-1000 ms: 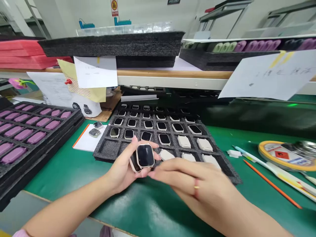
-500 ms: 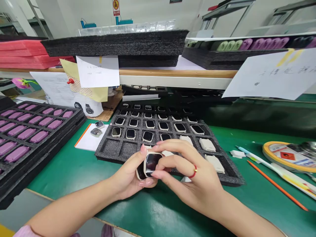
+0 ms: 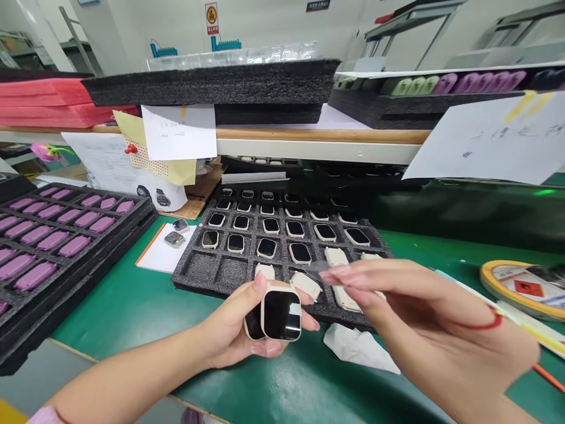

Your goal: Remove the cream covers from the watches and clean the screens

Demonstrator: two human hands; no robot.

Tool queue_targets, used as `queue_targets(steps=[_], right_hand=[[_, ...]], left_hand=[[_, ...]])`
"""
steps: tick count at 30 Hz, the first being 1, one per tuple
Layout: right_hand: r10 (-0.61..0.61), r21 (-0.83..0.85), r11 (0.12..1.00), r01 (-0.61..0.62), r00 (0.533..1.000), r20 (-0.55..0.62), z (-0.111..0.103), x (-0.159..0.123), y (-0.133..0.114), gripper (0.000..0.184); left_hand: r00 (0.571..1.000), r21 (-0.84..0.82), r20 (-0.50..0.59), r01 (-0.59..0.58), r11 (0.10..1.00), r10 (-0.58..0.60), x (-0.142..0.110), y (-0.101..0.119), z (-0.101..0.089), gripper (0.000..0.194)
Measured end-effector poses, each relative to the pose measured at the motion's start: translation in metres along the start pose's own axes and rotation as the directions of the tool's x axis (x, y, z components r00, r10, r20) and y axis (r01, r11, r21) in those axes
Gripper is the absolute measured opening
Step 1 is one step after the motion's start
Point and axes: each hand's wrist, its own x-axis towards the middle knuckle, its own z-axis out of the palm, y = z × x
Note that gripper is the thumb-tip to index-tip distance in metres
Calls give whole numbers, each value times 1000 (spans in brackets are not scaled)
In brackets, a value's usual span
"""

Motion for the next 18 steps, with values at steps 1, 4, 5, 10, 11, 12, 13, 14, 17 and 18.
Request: queue_targets(steps=[1, 4, 5, 10, 11, 12, 13, 14, 17, 18], right_hand=[[-68, -57, 996, 71, 997, 43, -1, -1, 2, 30], [-212, -195, 951, 241, 964, 159, -4, -3, 6, 35], [-242, -214, 936, 281, 951, 190, -5, -3, 7, 36], [-277, -197, 924, 329, 928, 249, -8, -9, 2, 43], [-253, -160, 938, 307, 923, 292, -9, -9, 0, 42], [-231, -112, 952, 284, 910, 345, -10, -8, -2, 39], [-216, -67, 963, 262, 894, 392, -10, -6, -2, 38], [-209, -45, 968, 248, 889, 407, -11, -4, -2, 37], [-154, -192, 960, 204, 957, 247, -9, 3, 8, 34], [-119, -258, 953, 156, 981, 154, -8, 5, 12, 31]], left_hand=[[1000, 3, -4, 3, 1000, -3, 0, 0, 0, 53], [999, 10, -29, 15, 1000, -15, -1, 1, 2, 53], [999, 13, -44, 20, 1000, -20, -1, 1, 2, 54], [997, 40, -65, 38, 998, -36, -1, 1, 3, 55], [998, 44, -59, 42, 998, -39, -1, 1, 3, 54], [998, 50, -54, 43, 998, -40, 0, 1, 3, 53], [998, 57, -56, 44, 997, -41, 0, 1, 4, 52], [997, 62, -61, 43, 997, -39, 0, 1, 4, 52], [997, 62, -73, 30, 998, -26, 0, 1, 5, 52], [997, 53, -74, 25, 998, -21, 0, 1, 5, 52]])
